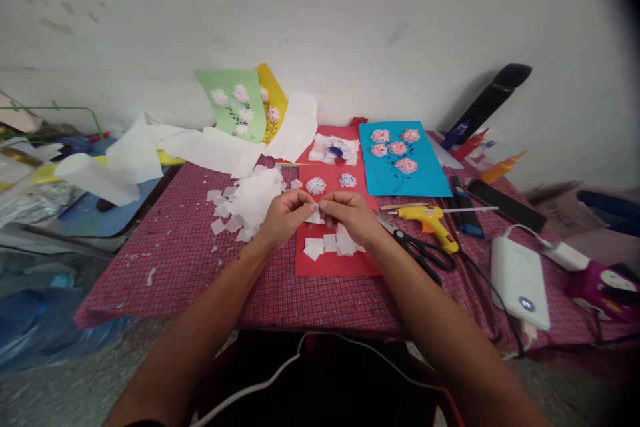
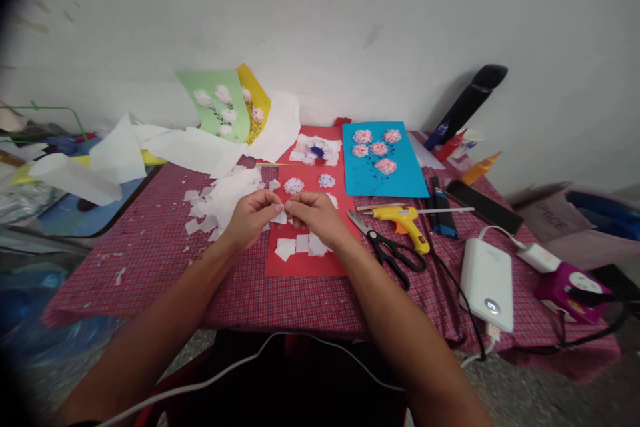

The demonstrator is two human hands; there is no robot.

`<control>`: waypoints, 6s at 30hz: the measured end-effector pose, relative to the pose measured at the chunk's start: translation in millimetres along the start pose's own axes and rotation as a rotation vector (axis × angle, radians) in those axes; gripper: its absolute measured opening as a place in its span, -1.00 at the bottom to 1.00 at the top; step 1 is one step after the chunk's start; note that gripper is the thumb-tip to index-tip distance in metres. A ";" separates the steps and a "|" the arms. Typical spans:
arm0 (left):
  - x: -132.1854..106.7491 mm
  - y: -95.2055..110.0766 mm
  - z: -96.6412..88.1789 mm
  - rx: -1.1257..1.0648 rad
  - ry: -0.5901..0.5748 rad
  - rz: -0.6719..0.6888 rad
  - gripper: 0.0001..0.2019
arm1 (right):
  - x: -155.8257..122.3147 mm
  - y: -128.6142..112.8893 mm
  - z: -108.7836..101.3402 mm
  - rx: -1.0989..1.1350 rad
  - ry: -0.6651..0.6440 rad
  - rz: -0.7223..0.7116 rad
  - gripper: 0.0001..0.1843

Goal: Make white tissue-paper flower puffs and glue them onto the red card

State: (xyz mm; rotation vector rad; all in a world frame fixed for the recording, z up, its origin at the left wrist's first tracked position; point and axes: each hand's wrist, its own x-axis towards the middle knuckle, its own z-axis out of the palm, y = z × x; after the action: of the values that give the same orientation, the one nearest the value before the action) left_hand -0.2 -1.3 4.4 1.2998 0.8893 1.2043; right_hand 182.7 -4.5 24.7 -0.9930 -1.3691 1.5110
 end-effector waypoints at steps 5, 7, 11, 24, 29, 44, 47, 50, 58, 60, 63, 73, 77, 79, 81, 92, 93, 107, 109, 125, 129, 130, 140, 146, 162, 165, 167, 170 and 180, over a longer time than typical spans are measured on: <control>-0.5 1.8 1.7 -0.007 0.001 -0.017 -0.82 | 0.7 -0.5 1.3 -0.026 0.032 0.013 -0.71; -0.4 3.0 2.3 -0.014 0.002 -0.021 -0.82 | 1.1 0.2 1.8 -0.037 0.042 0.012 -0.70; -0.3 4.1 2.8 -0.032 -0.010 -0.039 -0.82 | 1.5 1.6 0.9 -0.034 0.031 0.000 -0.70; -0.2 3.3 2.8 -0.024 -0.011 -0.041 -0.83 | 1.9 0.2 2.5 -0.013 0.040 0.022 -0.72; 0.0 1.8 2.0 -0.044 -0.012 -0.040 -0.84 | 1.5 0.7 1.7 -0.001 0.039 0.031 -0.75; 0.1 2.7 3.1 -0.026 -0.012 -0.022 -0.86 | 2.0 3.8 1.7 -0.078 0.031 0.005 -0.76; -0.1 4.8 5.1 -0.038 -0.008 -0.032 -0.84 | 2.3 4.0 2.6 -0.117 0.045 -0.016 -0.73; 0.2 6.2 6.7 -0.072 0.007 -0.044 -0.78 | 2.2 4.2 3.3 -0.156 0.069 -0.069 -0.71; 3.3 3.4 7.7 -0.106 0.079 0.069 -0.66 | 0.0 3.6 7.4 -0.259 0.145 -0.225 -0.68; 3.7 1.6 6.7 -0.114 0.077 0.082 -0.66 | -0.6 3.1 9.2 -0.291 0.165 -0.248 -0.70; 3.0 -0.9 3.7 -0.034 0.061 0.070 -0.80 | -0.9 3.6 10.3 -0.331 0.188 -0.272 -0.70; 0.7 3.2 2.8 0.043 0.001 0.034 -0.76 | 0.8 10.2 8.2 -0.497 0.255 -0.403 -0.75; 2.4 -1.1 2.3 0.094 0.082 0.046 -0.82 | 1.0 10.0 8.3 -0.492 0.251 -0.392 -0.77; 2.9 -3.1 1.4 0.082 0.139 0.015 -0.83 | 1.4 8.8 7.2 -0.463 0.271 -0.361 -0.77; 3.4 -4.0 0.6 0.030 0.184 -0.027 -0.86 | 2.4 8.3 4.9 -0.411 0.291 -0.311 -0.77; 10.1 -3.5 -2.1 -0.249 0.308 -0.180 -0.79 | 11.4 12.8 -5.3 -0.092 0.351 -0.097 -0.77; 10.6 -4.0 -2.9 -0.269 0.313 -0.187 -0.78 | 11.5 11.2 -5.2 -0.066 0.356 -0.086 -0.77; 13.2 -6.7 -3.9 -0.107 0.417 -0.093 -0.72 | 7.6 7.1 -27.0 -1.170 0.090 -0.432 -0.74; 11.9 -9.1 -4.7 0.001 0.405 -0.052 -0.73 | 7.0 6.7 -27.4 -1.237 0.003 -0.366 -0.78; 4.4 -17.3 -0.2 0.784 -0.143 0.410 -0.72 | 13.3 2.7 -48.6 -0.973 0.494 -0.364 -0.73; 4.4 -12.4 -3.4 0.677 0.000 0.373 -0.69 | 14.5 4.2 -51.7 -0.971 0.458 -0.335 -0.75; 4.8 -11.8 -4.4 0.632 0.039 0.353 -0.71 | 14.0 3.1 -51.4 -0.959 0.442 -0.318 -0.76; 12.6 -17.1 -6.4 0.082 0.307 0.038 -0.85 | -5.5 -11.4 -23.4 -0.807 -0.235 -0.105 -0.84; 11.7 -13.9 -4.5 0.070 0.273 0.027 -0.87 | -13.0 -18.1 -15.8 -1.012 -0.193 -0.129 -0.88; -0.7 23.1 -17.8 1.135 -0.738 0.133 -0.73 | -1.8 -27.2 -38.6 -0.390 0.582 -0.378 -0.83; -2.0 25.6 -16.0 1.138 -0.796 0.098 -0.64 | -1.8 -26.4 -37.9 -0.378 0.578 -0.371 -0.83; -2.9 25.5 -15.4 1.139 -0.801 0.090 -0.64 | -1.1 -24.7 -38.0 -0.362 0.559 -0.374 -0.82; -3.9 24.0 -15.3 1.119 -0.812 0.080 -0.65 | 0.1 -21.6 -37.7 -0.346 0.525 -0.382 -0.82; -2.7 17.2 -17.5 1.031 -0.841 0.089 -0.80 | 0.6 -19.0 -32.6 -0.406 0.474 -0.362 -0.81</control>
State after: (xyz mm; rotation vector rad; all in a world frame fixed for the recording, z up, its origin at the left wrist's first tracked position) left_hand -20.2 -2.1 18.9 2.4149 0.8037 0.0762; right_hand 214.6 7.5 40.8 -1.1789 -1.4293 0.6846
